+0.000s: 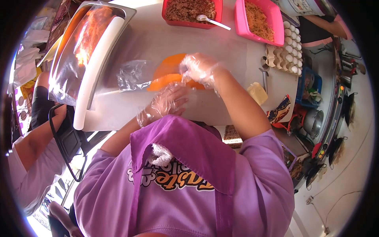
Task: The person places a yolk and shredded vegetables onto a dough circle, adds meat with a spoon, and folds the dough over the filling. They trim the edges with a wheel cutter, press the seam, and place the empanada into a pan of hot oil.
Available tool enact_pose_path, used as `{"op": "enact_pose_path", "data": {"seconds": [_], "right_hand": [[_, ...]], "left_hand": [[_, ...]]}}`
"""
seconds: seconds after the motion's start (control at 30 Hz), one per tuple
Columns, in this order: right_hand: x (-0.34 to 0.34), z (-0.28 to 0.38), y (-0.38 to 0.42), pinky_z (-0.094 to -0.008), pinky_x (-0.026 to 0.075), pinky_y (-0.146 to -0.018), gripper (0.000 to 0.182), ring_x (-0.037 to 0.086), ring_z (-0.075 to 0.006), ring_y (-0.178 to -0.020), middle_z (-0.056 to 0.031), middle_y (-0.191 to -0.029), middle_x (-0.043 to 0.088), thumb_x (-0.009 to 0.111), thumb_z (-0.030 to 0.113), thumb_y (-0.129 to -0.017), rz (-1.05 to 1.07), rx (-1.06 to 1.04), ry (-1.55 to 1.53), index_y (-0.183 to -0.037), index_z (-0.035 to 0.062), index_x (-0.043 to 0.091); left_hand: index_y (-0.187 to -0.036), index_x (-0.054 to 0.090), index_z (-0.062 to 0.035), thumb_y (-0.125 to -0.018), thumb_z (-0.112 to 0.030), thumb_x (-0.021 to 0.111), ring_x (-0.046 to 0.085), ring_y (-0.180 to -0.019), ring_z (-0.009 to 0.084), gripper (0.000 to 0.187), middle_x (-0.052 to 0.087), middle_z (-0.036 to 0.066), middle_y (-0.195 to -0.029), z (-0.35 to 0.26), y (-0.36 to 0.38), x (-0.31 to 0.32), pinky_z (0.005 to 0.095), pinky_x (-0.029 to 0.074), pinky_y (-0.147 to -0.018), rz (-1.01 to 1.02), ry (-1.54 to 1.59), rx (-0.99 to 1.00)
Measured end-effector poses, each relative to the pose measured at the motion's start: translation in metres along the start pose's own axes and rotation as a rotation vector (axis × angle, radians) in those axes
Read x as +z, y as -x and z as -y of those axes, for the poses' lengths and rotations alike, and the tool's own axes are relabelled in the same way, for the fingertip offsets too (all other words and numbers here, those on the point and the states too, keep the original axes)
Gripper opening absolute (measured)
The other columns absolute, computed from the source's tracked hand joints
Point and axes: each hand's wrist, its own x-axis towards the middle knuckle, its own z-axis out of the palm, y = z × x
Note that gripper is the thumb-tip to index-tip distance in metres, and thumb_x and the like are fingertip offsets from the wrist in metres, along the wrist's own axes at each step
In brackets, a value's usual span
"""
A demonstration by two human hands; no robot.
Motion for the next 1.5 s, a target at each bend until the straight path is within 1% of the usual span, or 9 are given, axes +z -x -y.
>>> {"op": "enact_pose_path", "data": {"seconds": [0.17,0.57,0.63,0.73,0.87,0.97,1.03,1.33,1.5], "right_hand": [[-0.011,-0.010,-0.030,-0.0390,0.050,-0.080,0.018,0.063,-0.0290,-0.094,-0.0149,-0.101,0.066,0.063,0.014,-0.084,0.015,0.194,-0.065,-0.100,0.0057,0.067],[0.030,-0.057,-0.075,-0.0399,0.048,-0.087,0.021,0.060,-0.0302,-0.104,-0.0173,-0.110,0.064,0.057,0.011,-0.086,-0.302,0.264,-0.010,-0.105,0.0081,0.066],[0.033,-0.059,-0.070,-0.0404,0.049,-0.086,0.027,0.060,-0.0311,-0.099,-0.0167,-0.109,0.063,0.056,0.012,-0.087,-0.669,-0.062,0.412,-0.113,0.0111,0.062],[0.027,-0.043,-0.042,-0.0417,0.050,-0.080,0.041,0.062,-0.0319,-0.089,-0.0156,-0.105,0.063,0.056,0.013,-0.087,-0.992,-0.182,0.338,-0.128,0.0124,0.050],[0.053,-0.023,-0.011,-0.0463,0.047,-0.074,0.055,0.063,-0.0342,-0.086,-0.0136,-0.102,0.064,0.055,0.017,-0.091,-0.547,0.030,0.041,-0.140,0.0084,0.033],[0.076,-0.033,-0.012,-0.0474,0.047,-0.079,0.058,0.061,-0.0340,-0.094,-0.0158,-0.109,0.063,0.050,0.022,-0.094,-0.514,0.054,-0.056,-0.145,0.0084,0.025],[0.080,-0.041,-0.016,-0.0488,0.045,-0.087,0.063,0.060,-0.0425,-0.091,-0.0233,-0.101,0.064,0.048,0.027,-0.095,-0.532,0.024,0.131,-0.147,0.0078,0.019],[0.074,-0.054,-0.013,-0.0486,0.034,-0.104,0.068,0.037,-0.0470,-0.127,-0.0138,-0.147,0.035,0.044,0.043,-0.095,-0.315,0.047,0.033,-0.149,0.0141,0.016],[0.086,-0.064,-0.014,-0.0455,0.031,-0.108,0.067,0.039,-0.0403,-0.129,-0.0143,-0.147,0.036,0.046,0.039,-0.095,-0.390,0.019,0.005,-0.148,0.0100,0.019]], "left_hand": [[-0.136,0.047,-0.0144,-0.069,-0.020,0.073,0.042,-0.127,0.0293,0.071,0.047,0.009,-0.135,0.005,-0.036,-0.017,0.0487,0.037,-0.103,0.071,-0.198,-0.203],[-0.132,0.046,-0.0077,-0.065,-0.021,0.077,0.041,-0.128,0.0298,0.075,0.047,0.011,-0.134,0.047,-0.064,-0.005,0.0434,0.034,-0.106,0.195,-0.320,-0.402],[-0.133,0.046,-0.0079,-0.065,-0.021,0.077,0.041,-0.128,0.0297,0.076,0.047,0.011,-0.134,0.047,-0.067,-0.006,0.0430,0.034,-0.107,0.229,-0.312,-0.436],[-0.131,0.046,-0.0077,-0.065,-0.020,0.077,0.042,-0.128,0.0292,0.074,0.048,0.012,-0.134,0.044,-0.066,-0.007,0.0422,0.034,-0.107,0.204,-0.336,-0.449],[-0.132,0.044,-0.0077,-0.065,-0.020,0.077,0.041,-0.128,0.0313,0.075,0.047,0.015,-0.133,0.041,-0.075,-0.023,0.0408,0.036,-0.106,0.212,-0.140,-0.500],[-0.135,0.041,-0.0082,-0.066,-0.022,0.078,0.040,-0.129,0.0327,0.079,0.046,0.017,-0.134,0.050,-0.066,-0.016,0.0399,0.036,-0.106,0.161,0.023,-0.573],[-0.136,0.040,-0.0086,-0.066,-0.023,0.078,0.040,-0.129,0.0333,0.081,0.046,0.017,-0.135,0.052,-0.062,-0.013,0.0395,0.035,-0.107,0.119,0.009,-0.604],[-0.142,0.033,-0.0085,-0.067,-0.031,0.079,0.033,-0.135,0.0332,0.091,0.036,0.016,-0.145,0.054,-0.055,-0.007,0.0431,0.029,-0.111,0.200,-0.197,-0.605],[-0.143,0.031,-0.0070,-0.065,-0.026,0.080,0.029,-0.138,0.0305,0.094,0.032,0.014,-0.149,0.052,-0.052,-0.008,0.0469,0.024,-0.113,0.162,-0.123,-0.609]]}}
